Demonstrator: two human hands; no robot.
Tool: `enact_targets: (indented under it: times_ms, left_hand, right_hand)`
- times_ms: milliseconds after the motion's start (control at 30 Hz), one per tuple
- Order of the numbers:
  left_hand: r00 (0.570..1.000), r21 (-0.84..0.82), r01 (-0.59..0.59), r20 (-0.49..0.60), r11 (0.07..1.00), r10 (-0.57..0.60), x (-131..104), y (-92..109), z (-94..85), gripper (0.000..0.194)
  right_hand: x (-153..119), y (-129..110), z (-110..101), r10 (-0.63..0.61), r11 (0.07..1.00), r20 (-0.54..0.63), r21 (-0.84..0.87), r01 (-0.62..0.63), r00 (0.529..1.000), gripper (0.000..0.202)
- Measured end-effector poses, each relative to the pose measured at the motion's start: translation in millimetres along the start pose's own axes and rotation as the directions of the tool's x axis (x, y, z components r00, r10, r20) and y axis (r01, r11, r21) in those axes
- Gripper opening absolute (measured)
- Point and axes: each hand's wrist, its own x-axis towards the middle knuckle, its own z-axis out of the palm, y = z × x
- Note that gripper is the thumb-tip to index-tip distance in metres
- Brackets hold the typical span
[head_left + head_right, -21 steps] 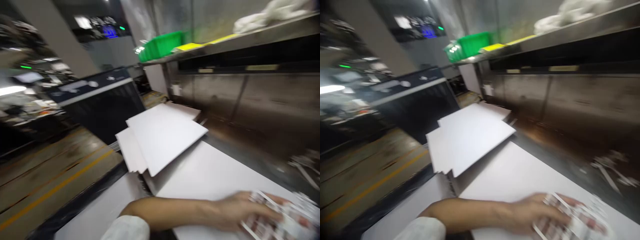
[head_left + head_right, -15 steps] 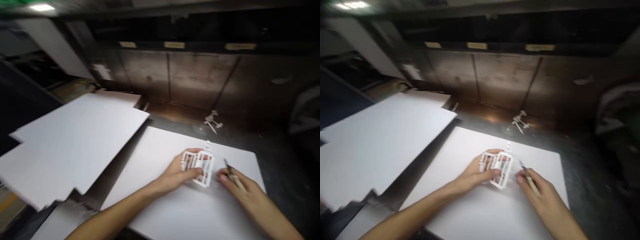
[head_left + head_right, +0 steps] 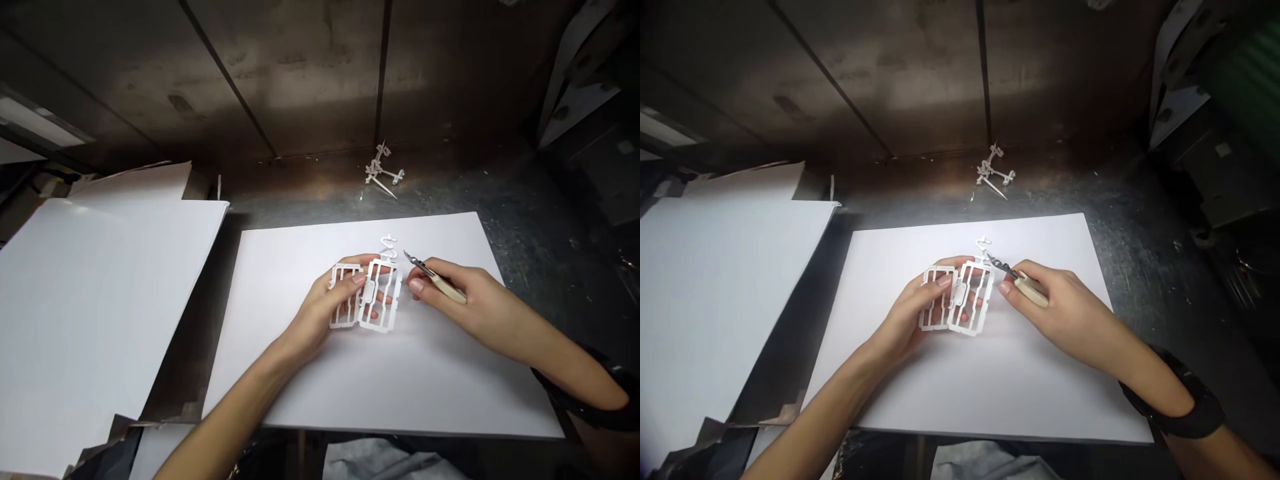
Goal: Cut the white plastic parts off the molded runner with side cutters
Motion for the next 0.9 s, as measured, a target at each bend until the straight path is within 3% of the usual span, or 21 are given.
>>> enact_targets:
  times_ms: [167, 300, 633, 900]
  left_hand:
    - [1.000, 0.064, 0.020, 0.008, 0.998, -0.020, -1, 2, -0.6, 0.039]
    - [1.000, 0.075, 0.021, 0.010, 0.997, -0.021, -2, 5, 0.3, 0.046]
    - [0.996, 0.340, -0.068, -0.028, 0.938, 0.082, -2, 5, -4.4, 0.038]
    - [0.994, 0.373, -0.095, -0.010, 0.923, 0.106, -2, 5, -3.7, 0.034]
  right_hand:
    - [4, 12, -2, 0.030, 0.995, 0.040, -0.097, -0.026, 0.999, 0.047]
    - [3, 15, -5, 0.065, 0.991, 0.073, -0.123, -0.055, 0.995, 0.048]
    - [-2, 4, -6, 0.132, 0.983, 0.161, -0.150, -0.108, 0.978, 0.049]
    - [-4, 12, -2, 0.072, 0.990, 0.162, -0.129, -0.051, 0.984, 0.046]
